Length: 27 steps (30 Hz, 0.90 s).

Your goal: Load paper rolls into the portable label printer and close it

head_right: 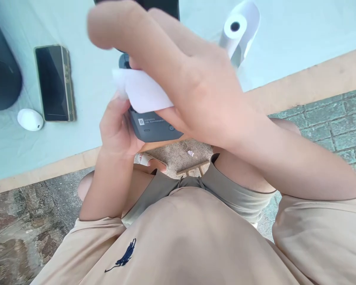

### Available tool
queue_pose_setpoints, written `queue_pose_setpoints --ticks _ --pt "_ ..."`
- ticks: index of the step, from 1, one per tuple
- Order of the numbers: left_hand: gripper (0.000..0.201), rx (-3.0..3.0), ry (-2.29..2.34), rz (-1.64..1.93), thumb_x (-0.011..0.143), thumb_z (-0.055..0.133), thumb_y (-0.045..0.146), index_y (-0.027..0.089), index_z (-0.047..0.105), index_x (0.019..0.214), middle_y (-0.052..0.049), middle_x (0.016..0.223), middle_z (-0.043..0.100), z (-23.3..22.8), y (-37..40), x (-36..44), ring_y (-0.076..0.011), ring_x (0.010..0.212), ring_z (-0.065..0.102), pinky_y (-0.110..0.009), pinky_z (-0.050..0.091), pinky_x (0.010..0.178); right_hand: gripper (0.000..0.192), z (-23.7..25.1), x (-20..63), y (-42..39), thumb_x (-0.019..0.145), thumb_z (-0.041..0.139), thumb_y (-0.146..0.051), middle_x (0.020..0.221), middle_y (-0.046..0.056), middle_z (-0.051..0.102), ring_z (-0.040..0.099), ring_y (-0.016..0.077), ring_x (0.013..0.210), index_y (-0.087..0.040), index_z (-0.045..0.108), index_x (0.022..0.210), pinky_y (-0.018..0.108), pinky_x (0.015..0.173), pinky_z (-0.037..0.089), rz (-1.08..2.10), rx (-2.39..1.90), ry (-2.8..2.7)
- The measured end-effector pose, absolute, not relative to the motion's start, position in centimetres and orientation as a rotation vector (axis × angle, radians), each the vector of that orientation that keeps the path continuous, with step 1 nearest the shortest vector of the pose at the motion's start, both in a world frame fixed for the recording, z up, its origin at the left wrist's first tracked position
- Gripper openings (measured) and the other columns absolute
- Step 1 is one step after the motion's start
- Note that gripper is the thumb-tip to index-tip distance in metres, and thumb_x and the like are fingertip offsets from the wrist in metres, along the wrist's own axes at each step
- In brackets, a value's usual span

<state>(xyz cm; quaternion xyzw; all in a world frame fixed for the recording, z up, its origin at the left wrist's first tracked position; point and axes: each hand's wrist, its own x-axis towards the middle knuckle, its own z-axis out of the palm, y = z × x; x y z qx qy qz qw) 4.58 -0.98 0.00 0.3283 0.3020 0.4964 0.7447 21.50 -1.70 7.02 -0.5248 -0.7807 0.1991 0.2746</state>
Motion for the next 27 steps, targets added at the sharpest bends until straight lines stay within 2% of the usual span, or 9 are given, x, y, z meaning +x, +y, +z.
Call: queue_pose_setpoints --ticks 4,7,9,13,15,17,20,24,27 --pt "0.015 0.636 0.691 1.066 0.089 0.072 0.036 0.028 0.069 0.102 -0.001 0.109 0.073 0.4 -1.1 4.5 -0.0301 0.143 0.053 -0.042 0.049 0.116 0.034 6.9 20.8 -1.2 0.098 0.037 -0.042 0.110 0.001 0.063 0.064 0.0149 0.098 -0.021 0.059 0.112 0.029 0.080 0.047 0.148 -1.576 -2.197" --pt "0.015 0.609 0.677 1.008 0.092 0.068 0.039 0.028 0.066 0.103 -0.002 0.112 0.073 0.8 -1.3 4.3 -0.0300 0.137 0.059 -0.042 0.050 0.112 0.025 6.6 20.8 -0.8 0.095 0.037 -0.035 0.106 0.000 0.065 0.065 0.0154 0.096 -0.021 0.056 0.105 0.029 0.077 0.046 0.181 -1.516 -2.245" --pt "0.014 0.620 0.676 1.003 0.096 0.063 0.040 0.028 0.065 0.104 -0.001 0.110 0.073 0.9 -1.4 4.1 -0.0265 0.128 0.064 -0.038 0.052 0.108 0.018 6.4 20.9 -0.7 0.095 0.040 -0.034 0.106 0.000 0.066 0.066 0.0162 0.098 -0.022 0.053 0.101 0.031 0.077 0.047 0.205 -1.446 -2.271" --pt "0.017 0.698 0.696 1.047 0.094 0.070 0.041 0.029 0.067 0.105 0.001 0.100 0.072 0.5 -1.5 4.0 -0.0212 0.103 0.070 -0.031 0.056 0.089 0.006 6.1 20.9 -0.9 0.093 0.047 -0.027 0.100 -0.001 0.069 0.068 0.0150 0.098 -0.022 0.048 0.090 0.030 0.077 0.046 0.209 -1.351 -2.254" --pt "0.022 0.752 0.705 1.050 0.090 0.075 0.044 0.029 0.068 0.105 -0.001 0.101 0.072 0.3 -1.4 4.0 -0.0232 0.105 0.069 -0.032 0.057 0.087 0.010 5.9 20.9 -1.0 0.094 0.047 -0.028 0.097 -0.001 0.069 0.068 0.0144 0.096 -0.021 0.048 0.088 0.030 0.075 0.046 0.200 -1.321 -2.245" --pt "0.029 0.786 0.725 1.040 0.088 0.077 0.048 0.028 0.068 0.107 -0.001 0.102 0.071 0.3 -1.4 4.1 -0.0259 0.116 0.067 -0.033 0.057 0.090 0.014 5.7 20.9 -1.1 0.095 0.046 -0.031 0.095 0.000 0.068 0.069 0.0147 0.095 -0.020 0.050 0.088 0.030 0.075 0.047 0.175 -1.305 -2.234" --pt "0.029 0.764 0.768 1.021 0.090 0.073 0.050 0.028 0.066 0.107 -0.002 0.101 0.070 0.8 -1.5 4.2 -0.0285 0.129 0.063 -0.035 0.056 0.096 0.017 5.6 21.0 -1.0 0.096 0.045 -0.032 0.096 0.000 0.067 0.069 0.0161 0.097 -0.019 0.053 0.088 0.030 0.079 0.049 0.170 -1.291 -2.220" --pt "0.019 0.720 0.752 1.007 0.093 0.070 0.045 0.030 0.065 0.103 -0.001 0.106 0.071 1.1 -1.4 4.4 -0.0266 0.124 0.065 -0.037 0.054 0.103 0.017 6.0 21.4 -0.6 0.095 0.045 -0.032 0.101 0.002 0.068 0.069 0.0186 0.101 -0.019 0.056 0.090 0.032 0.081 0.049 0.165 -1.356 -2.251" --pt "0.013 0.705 0.713 1.017 0.094 0.069 0.040 0.031 0.065 0.104 0.001 0.108 0.071 0.9 -1.3 4.4 -0.0227 0.117 0.068 -0.035 0.056 0.100 0.019 5.9 22.0 -0.4 0.096 0.044 -0.032 0.107 0.002 0.068 0.069 0.0209 0.108 -0.020 0.059 0.095 0.035 0.084 0.051 0.172 -1.423 -2.277"
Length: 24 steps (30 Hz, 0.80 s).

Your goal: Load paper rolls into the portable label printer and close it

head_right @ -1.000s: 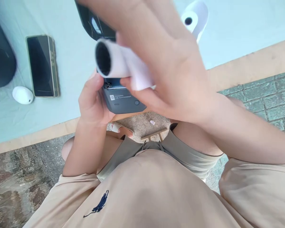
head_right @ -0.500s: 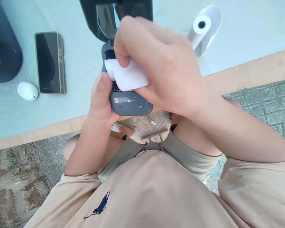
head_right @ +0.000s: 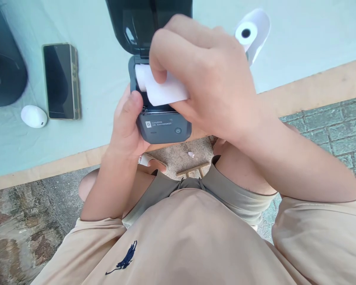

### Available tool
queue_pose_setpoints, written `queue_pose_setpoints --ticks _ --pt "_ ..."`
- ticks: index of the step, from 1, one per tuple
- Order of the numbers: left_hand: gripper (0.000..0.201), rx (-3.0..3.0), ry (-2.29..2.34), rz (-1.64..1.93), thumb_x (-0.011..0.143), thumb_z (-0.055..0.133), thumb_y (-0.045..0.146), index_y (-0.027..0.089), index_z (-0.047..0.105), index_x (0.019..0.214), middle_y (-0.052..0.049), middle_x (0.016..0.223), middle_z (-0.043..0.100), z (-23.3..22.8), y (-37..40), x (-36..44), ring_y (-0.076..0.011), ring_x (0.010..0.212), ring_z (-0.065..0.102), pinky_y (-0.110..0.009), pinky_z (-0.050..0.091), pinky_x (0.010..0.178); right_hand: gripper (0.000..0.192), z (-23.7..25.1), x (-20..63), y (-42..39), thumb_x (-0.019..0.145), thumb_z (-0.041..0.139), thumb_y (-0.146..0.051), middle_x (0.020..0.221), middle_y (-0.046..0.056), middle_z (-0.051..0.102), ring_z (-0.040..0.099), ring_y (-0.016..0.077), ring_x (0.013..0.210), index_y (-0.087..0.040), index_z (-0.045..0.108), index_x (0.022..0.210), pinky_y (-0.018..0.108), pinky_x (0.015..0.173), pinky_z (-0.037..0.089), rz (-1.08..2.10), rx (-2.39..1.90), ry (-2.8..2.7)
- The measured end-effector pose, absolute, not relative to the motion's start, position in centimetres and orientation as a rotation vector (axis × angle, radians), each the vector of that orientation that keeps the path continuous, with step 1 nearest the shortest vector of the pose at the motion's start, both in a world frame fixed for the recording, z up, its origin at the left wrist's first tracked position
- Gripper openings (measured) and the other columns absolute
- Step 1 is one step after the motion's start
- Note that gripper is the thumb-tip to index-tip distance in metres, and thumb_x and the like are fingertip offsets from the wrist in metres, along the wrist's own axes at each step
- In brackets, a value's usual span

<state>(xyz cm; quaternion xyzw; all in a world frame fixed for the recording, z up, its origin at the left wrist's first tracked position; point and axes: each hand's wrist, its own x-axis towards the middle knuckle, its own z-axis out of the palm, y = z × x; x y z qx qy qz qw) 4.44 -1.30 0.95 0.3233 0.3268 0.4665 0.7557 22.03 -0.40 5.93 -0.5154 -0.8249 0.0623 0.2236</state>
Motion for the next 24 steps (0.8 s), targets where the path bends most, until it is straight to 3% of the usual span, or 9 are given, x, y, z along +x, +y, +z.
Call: queue_pose_setpoints --ticks 5,14,19,24 --pt "0.011 0.677 0.709 1.031 0.097 0.064 0.038 0.029 0.063 0.104 -0.002 0.107 0.071 0.8 -1.2 4.5 -0.0233 0.114 0.070 -0.036 0.055 0.102 0.018 4.6 23.3 -0.2 0.097 0.049 -0.030 0.121 0.000 0.069 0.069 0.0227 0.108 -0.022 0.064 0.098 0.038 0.083 0.053 -0.001 -1.138 -2.303" --pt "0.017 0.648 0.668 1.001 0.096 0.066 0.037 0.027 0.059 0.107 -0.003 0.105 0.068 1.0 -1.3 4.4 -0.0220 0.109 0.069 -0.035 0.055 0.100 0.032 3.8 22.5 -0.5 0.100 0.045 -0.041 0.098 0.000 0.070 0.067 0.0221 0.097 -0.024 0.071 0.093 0.041 0.085 0.048 -0.027 -1.173 -2.211" --pt "0.022 0.656 0.651 1.044 0.090 0.070 0.045 0.028 0.063 0.103 -0.004 0.115 0.070 0.9 -1.3 4.3 -0.0277 0.132 0.061 -0.039 0.050 0.112 0.023 2.7 21.6 -1.3 0.099 0.052 -0.046 0.091 -0.007 0.071 0.065 0.0168 0.103 -0.030 0.068 0.093 0.039 0.087 0.040 0.005 -1.014 -2.230" --pt "0.030 0.693 0.732 1.034 0.078 0.083 0.032 0.031 0.065 0.103 -0.002 0.094 0.070 0.5 -1.3 4.1 -0.0320 0.131 0.061 -0.044 0.053 0.107 0.025 3.1 22.1 -0.9 0.097 0.054 -0.044 0.089 -0.004 0.069 0.065 0.0163 0.102 -0.026 0.068 0.088 0.038 0.087 0.046 0.026 -0.948 -2.189"
